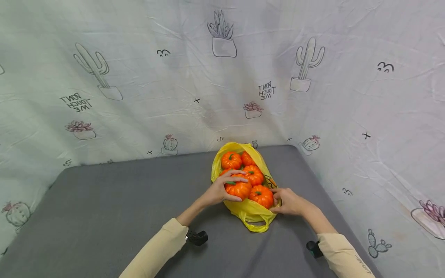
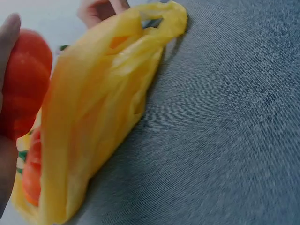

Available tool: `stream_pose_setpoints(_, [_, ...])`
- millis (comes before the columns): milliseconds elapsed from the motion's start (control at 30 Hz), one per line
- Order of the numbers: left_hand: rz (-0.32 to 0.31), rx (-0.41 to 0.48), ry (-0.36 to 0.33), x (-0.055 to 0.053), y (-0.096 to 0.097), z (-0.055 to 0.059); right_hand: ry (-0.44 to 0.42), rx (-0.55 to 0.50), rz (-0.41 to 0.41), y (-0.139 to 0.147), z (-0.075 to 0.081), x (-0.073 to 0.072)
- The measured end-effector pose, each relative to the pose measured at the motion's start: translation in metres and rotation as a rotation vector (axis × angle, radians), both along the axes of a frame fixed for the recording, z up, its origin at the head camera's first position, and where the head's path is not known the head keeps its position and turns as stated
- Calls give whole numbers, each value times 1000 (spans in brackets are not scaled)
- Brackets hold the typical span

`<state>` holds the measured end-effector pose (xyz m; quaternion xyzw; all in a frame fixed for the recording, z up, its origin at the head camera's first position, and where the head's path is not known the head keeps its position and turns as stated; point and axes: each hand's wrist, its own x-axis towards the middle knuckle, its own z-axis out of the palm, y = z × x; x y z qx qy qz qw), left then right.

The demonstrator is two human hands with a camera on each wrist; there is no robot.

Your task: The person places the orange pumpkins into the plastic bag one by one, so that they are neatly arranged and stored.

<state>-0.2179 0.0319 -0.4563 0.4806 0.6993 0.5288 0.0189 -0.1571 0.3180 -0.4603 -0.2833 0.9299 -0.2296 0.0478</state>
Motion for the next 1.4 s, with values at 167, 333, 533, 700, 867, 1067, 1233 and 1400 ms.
stream_pose_setpoints(167, [75, 74, 17, 0, 9, 1, -33, 2, -10, 2, 1, -7])
stream_pose_setpoints(333, [102, 52, 19, -15, 19, -20, -38, 10, -6, 4, 3, -13])
stream_pose_setpoints(533, [114, 19, 14, -27, 21, -30, -12, 24, 12, 8, 3, -22])
stream_pose_setpoints(700, [108, 30, -62, -27, 17, -19, 0, 20, 32, 11, 4, -30])
stream_pose_setpoints(867, [75, 48, -143, -24, 9, 1, 2, 12, 45, 15, 5, -36])
stream_pose_setpoints(1067, [128, 35, -106, -35, 19, -8, 19, -1, 72, 18, 8, -43])
stream_pose_setpoints(1233, [165, 18, -10, -47, 32, -24, 0, 6, 77, 20, 8, -48])
stream_pose_setpoints(1400, [160, -7, 37, -48, 35, -25, 6, 5, 82, 21, 7, -49])
